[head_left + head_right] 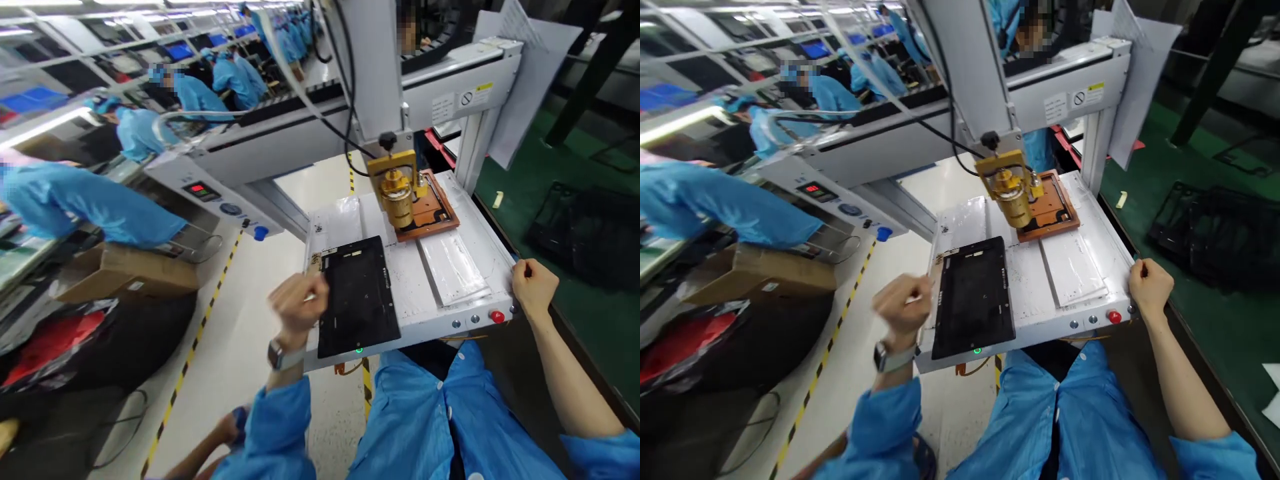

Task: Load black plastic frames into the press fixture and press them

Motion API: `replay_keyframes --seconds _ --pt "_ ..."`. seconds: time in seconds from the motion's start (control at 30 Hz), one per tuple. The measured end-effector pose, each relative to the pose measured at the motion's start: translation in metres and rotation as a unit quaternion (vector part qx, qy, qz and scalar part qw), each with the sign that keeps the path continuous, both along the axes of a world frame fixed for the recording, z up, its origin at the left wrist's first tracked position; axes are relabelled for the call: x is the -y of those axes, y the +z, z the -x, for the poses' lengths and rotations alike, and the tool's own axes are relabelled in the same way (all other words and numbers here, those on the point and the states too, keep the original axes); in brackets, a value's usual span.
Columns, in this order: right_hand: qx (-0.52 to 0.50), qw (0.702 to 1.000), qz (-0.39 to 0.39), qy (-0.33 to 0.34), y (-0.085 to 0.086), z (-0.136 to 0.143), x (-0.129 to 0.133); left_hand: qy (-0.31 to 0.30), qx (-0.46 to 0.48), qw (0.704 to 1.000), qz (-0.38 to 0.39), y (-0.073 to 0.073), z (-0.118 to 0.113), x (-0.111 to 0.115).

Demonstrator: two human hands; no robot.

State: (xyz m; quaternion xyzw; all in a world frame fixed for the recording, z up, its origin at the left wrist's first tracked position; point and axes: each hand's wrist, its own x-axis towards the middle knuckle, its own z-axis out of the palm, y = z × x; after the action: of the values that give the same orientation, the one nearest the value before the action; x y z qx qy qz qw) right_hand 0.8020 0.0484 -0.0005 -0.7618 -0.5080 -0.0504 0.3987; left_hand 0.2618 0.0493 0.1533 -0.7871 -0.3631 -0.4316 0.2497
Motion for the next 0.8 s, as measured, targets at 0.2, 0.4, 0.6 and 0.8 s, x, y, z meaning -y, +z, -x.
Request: replay_keyframes --seconds 0.2,0.4,0.6,0.8 --pt "-0.004 1.000 0.028 -0.001 0.011 0.014 0.005 0.353 0.283 0.845 0.283 -0.099 0.061 0.077" --pt "-0.007 0.999 0.050 -0.008 0.018 0.017 0.009 0.391 0.348 0.796 0.304 -0.144 0.047 0.094" --pt "0.006 0.998 0.066 -0.019 0.024 0.015 0.012 0.428 0.374 0.773 0.283 -0.146 0.049 0.095" --pt "0.029 0.998 0.051 -0.024 0.032 0.019 0.011 0.440 0.362 0.768 0.291 -0.137 0.044 0.096"
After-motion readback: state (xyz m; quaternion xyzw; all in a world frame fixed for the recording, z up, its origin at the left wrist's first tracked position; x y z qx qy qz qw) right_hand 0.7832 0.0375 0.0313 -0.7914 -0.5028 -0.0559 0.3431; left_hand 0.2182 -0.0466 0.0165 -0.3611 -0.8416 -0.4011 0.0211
